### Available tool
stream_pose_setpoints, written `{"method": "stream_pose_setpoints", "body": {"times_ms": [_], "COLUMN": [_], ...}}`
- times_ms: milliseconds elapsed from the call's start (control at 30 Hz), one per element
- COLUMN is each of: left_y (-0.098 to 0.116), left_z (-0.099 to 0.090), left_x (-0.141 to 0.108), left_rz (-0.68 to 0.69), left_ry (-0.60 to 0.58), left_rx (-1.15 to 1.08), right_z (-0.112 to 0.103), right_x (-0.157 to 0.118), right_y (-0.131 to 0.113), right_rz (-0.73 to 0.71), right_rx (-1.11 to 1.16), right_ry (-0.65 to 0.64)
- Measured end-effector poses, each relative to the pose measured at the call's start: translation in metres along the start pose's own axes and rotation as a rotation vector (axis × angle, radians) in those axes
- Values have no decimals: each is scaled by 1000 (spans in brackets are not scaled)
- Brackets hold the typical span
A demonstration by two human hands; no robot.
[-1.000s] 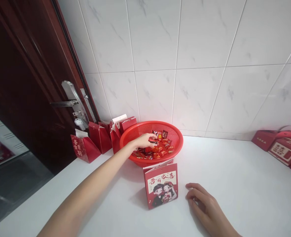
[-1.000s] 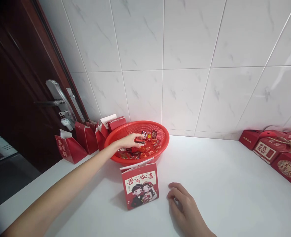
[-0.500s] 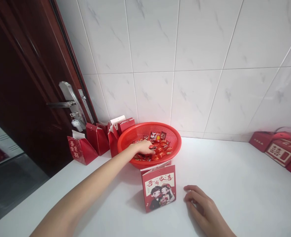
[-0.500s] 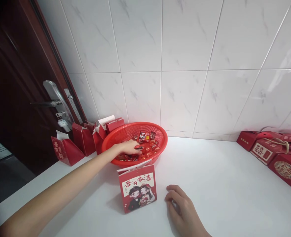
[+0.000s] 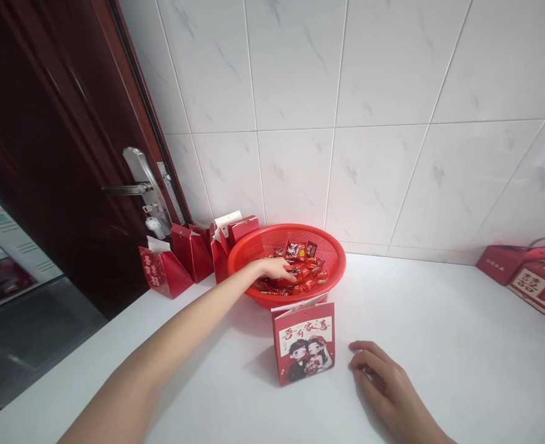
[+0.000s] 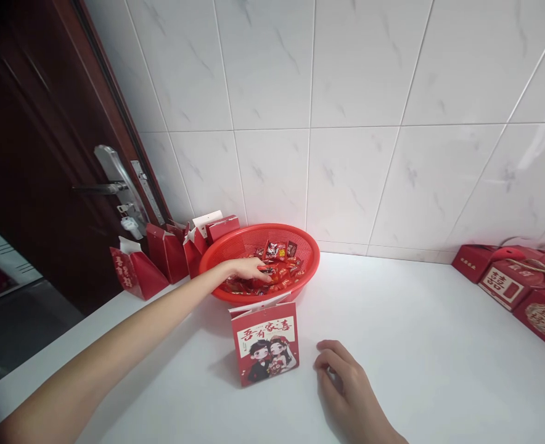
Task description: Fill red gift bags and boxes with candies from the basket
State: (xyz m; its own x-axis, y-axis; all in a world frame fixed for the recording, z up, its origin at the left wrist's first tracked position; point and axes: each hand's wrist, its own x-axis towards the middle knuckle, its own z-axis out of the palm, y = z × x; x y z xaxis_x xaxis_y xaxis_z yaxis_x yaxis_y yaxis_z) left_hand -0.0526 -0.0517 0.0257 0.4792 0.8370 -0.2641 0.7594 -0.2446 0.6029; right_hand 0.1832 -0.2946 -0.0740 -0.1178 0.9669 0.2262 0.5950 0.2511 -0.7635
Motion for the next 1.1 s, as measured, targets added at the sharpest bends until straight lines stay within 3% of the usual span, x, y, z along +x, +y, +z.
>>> {"method": "stream_pose_setpoints", "body": {"times_ms": [333,600,700,933,1100], "left_y": [7,1,2,4,4], "left_z": [-9,2,3,-1,6], "left_x": [0,2,3,0,0], "left_rz": [74,33,70,97,59], "left_ry": [145,-113,-122,-4,-138], "left_rx": [-211,-2,14,-25,58], "right_z": [-2,-1,-2,-1,0], "right_x": [0,1,0,0,0], "right_y": [-1,-1,-1,3,4], "right_rz": [-8,16,16,6,6], "right_rx": [2,-7,-1,0,14], "right_ry": [8,-3,-7,-21,-7]}}
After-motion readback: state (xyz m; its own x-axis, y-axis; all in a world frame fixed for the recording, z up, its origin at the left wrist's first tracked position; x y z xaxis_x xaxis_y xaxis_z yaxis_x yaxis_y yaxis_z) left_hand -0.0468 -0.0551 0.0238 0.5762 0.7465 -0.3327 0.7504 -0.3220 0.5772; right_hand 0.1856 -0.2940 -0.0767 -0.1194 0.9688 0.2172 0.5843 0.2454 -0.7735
